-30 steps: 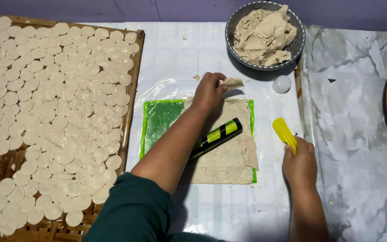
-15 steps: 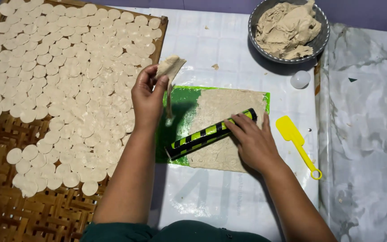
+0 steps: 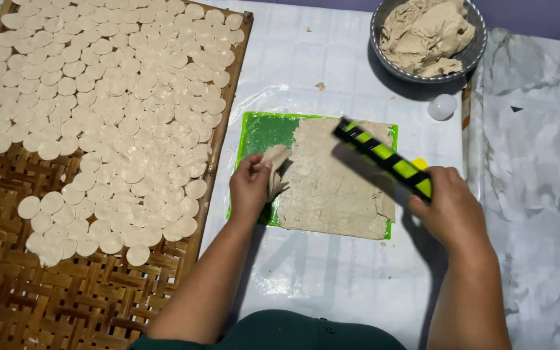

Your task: Flattening dough using a rolling pin and scraping edges with a spatula on a preparation table.

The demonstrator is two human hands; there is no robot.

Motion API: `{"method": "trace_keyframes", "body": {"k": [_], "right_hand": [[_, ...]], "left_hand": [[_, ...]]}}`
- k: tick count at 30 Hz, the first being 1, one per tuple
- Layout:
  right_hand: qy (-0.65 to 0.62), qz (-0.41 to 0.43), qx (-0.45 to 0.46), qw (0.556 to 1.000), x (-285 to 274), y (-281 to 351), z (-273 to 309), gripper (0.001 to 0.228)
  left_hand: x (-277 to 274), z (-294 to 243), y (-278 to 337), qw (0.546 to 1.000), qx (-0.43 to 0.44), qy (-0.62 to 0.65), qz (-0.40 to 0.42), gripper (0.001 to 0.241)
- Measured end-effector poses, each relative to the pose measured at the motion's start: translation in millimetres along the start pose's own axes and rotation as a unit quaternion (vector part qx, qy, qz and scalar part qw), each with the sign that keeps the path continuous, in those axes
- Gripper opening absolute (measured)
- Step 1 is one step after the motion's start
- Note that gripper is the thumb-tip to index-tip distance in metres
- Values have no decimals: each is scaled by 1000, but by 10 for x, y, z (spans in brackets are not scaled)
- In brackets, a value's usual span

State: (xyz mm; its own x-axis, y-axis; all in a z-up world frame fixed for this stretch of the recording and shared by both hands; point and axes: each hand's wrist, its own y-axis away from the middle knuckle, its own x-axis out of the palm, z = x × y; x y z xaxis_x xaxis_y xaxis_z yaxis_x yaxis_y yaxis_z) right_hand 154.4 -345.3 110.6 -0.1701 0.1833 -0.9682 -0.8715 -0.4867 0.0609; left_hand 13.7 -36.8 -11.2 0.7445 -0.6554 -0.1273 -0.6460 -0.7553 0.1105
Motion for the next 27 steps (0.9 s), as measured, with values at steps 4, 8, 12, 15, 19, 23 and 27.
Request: {"method": "trace_keyframes", "body": {"k": [4,8,12,15,19,23,27], "right_hand": [[-74,-65,56,994,254,211,-499,52],[-102,-55,28,993,267,432,-364,52],[-142,32,-44,988,347,544,-6,49],[-229,34,-64,971,670,428,-336,38],[-146,-46,46,987,777,248,-709,29],[-6,-58,182,982,883,142,-862,28],[-104,-157,227,955,864,302,-1101,25]], "left_hand": [[109,-21,235,969,64,-238,13,33],[281,-383,448,865,307,-398,-7,63],[570,-695,595,787,457,-375,176,88],[665,-478,507,732,428,-450,280,70],[631,-417,563,726,404,-471,297,51],[598,-463,636,754,416,-433,266,54],[563,-531,697,764,404,-422,273,54]]}}
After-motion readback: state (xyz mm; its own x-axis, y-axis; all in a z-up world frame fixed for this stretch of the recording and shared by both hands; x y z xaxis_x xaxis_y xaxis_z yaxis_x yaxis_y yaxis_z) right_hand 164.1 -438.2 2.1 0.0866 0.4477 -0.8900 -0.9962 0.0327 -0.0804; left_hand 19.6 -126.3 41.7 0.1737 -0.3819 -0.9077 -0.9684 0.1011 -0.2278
